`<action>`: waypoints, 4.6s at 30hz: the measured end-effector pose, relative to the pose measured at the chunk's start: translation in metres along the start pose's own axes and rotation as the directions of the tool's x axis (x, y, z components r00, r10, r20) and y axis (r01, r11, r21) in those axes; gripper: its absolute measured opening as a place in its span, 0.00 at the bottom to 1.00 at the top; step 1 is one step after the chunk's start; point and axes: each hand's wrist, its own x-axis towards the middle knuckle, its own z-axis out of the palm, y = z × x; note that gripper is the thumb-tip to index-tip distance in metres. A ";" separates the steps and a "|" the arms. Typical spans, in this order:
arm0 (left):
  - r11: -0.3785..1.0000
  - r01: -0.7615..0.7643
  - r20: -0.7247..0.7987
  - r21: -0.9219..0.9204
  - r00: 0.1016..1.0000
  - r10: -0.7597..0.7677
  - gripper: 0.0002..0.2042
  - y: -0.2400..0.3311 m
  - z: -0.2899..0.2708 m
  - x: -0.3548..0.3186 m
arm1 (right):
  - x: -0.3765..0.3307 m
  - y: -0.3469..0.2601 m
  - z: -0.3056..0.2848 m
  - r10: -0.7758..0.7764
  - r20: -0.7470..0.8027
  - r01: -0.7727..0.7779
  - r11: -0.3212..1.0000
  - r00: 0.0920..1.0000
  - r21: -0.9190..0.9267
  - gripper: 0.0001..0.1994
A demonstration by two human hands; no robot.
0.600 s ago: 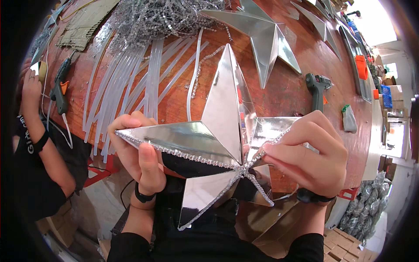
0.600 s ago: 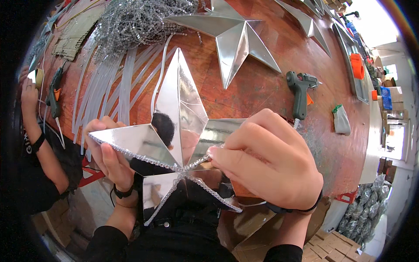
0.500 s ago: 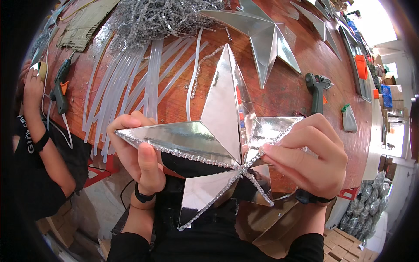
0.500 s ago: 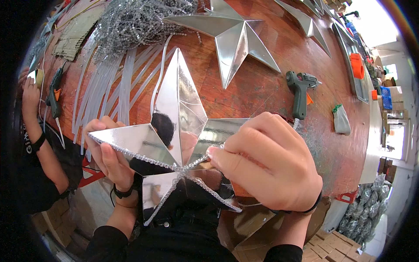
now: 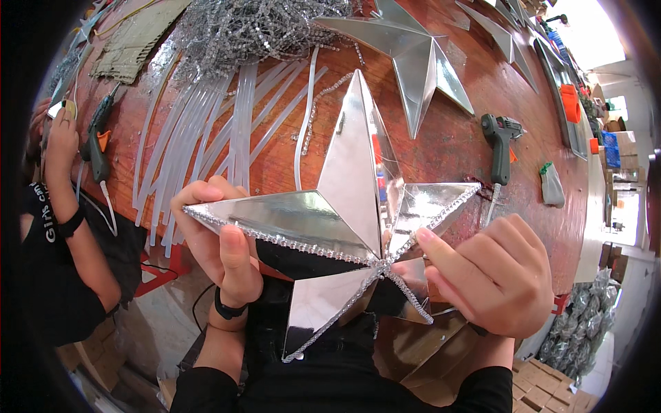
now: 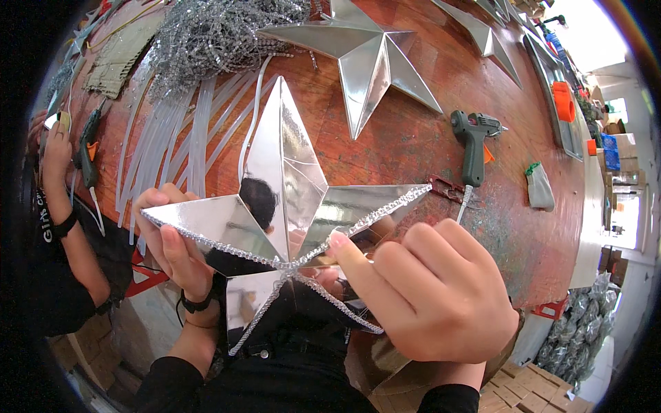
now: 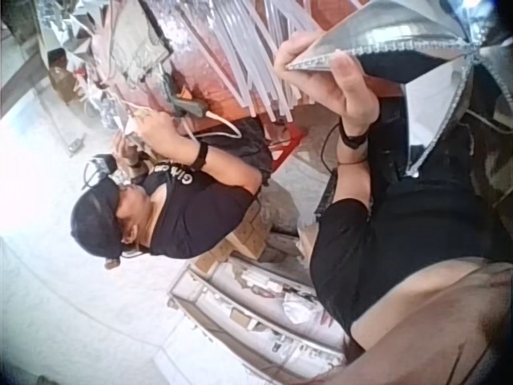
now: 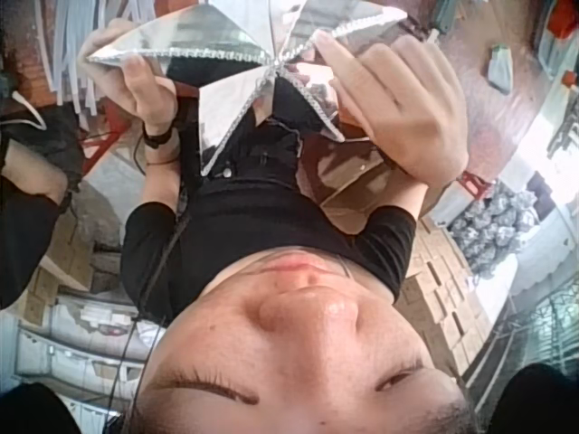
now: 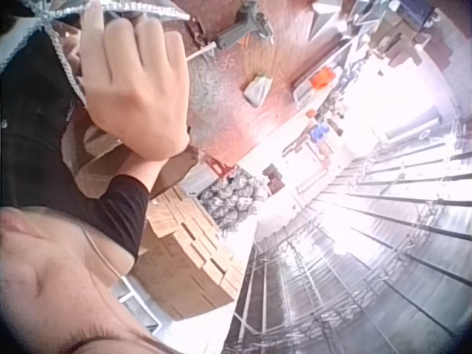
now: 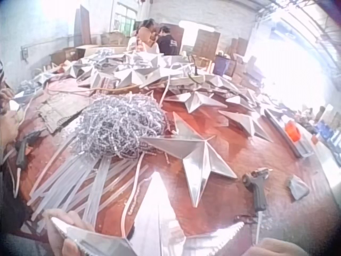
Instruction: Gluing silver decorative trim onto large metallic stars using a hot glue gun.
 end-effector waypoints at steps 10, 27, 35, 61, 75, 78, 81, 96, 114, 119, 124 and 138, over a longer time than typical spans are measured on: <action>1.000 0.020 -0.003 -0.002 1.000 -0.020 0.19 0.002 0.001 0.000 | 0.000 0.034 -0.010 0.108 0.037 -0.113 0.978 0.993 0.173 0.18; 0.997 0.032 -0.059 0.063 0.998 -0.029 0.24 0.001 0.004 0.000 | 0.006 0.045 0.011 0.010 -0.086 0.008 0.978 0.996 0.207 0.10; 0.996 0.022 -0.068 0.083 0.998 -0.017 0.24 0.002 0.003 0.000 | -0.010 0.023 -0.019 0.094 0.334 -0.153 0.976 0.938 0.156 0.27; 0.998 -0.005 -0.028 0.069 1.000 0.007 0.21 -0.001 0.003 0.001 | -0.022 0.051 -0.035 0.246 0.501 -0.393 0.895 0.830 0.210 0.37; 0.995 -0.002 -0.037 0.101 0.999 0.005 0.21 0.002 0.001 0.000 | -0.015 0.052 -0.020 0.154 0.287 -0.196 0.973 0.945 0.124 0.20; 0.995 0.002 -0.020 0.100 1.000 0.000 0.21 0.000 0.004 0.002 | -0.020 0.047 -0.030 0.216 0.377 -0.294 0.942 0.901 0.162 0.28; 0.992 0.010 -0.019 0.125 1.000 -0.008 0.22 0.001 0.002 0.001 | -0.023 0.042 -0.032 0.255 0.468 -0.360 0.921 0.847 0.151 0.33; 0.983 0.028 -0.006 0.182 1.000 -0.027 0.22 0.001 0.006 0.000 | -0.020 0.053 -0.028 0.312 0.032 -0.312 0.930 0.949 0.195 0.10; 0.987 0.010 0.021 0.160 1.000 -0.013 0.22 0.001 0.005 0.000 | -0.021 0.091 -0.023 0.313 -0.709 -0.118 0.943 0.632 0.312 0.05; 0.988 0.019 0.022 0.154 1.000 -0.022 0.22 0.001 0.004 0.000 | -0.027 0.100 -0.031 0.426 -0.702 -0.060 0.874 0.572 0.481 0.08; 0.989 0.008 0.026 0.150 1.000 -0.012 0.22 0.001 0.004 0.000 | -0.021 0.096 -0.039 0.460 -0.756 -0.060 0.869 0.466 0.492 0.17; 0.985 0.011 -0.002 0.170 1.000 -0.011 0.23 -0.001 0.004 0.000 | -0.004 0.088 -0.027 0.500 -0.829 -0.134 0.866 0.251 0.482 0.25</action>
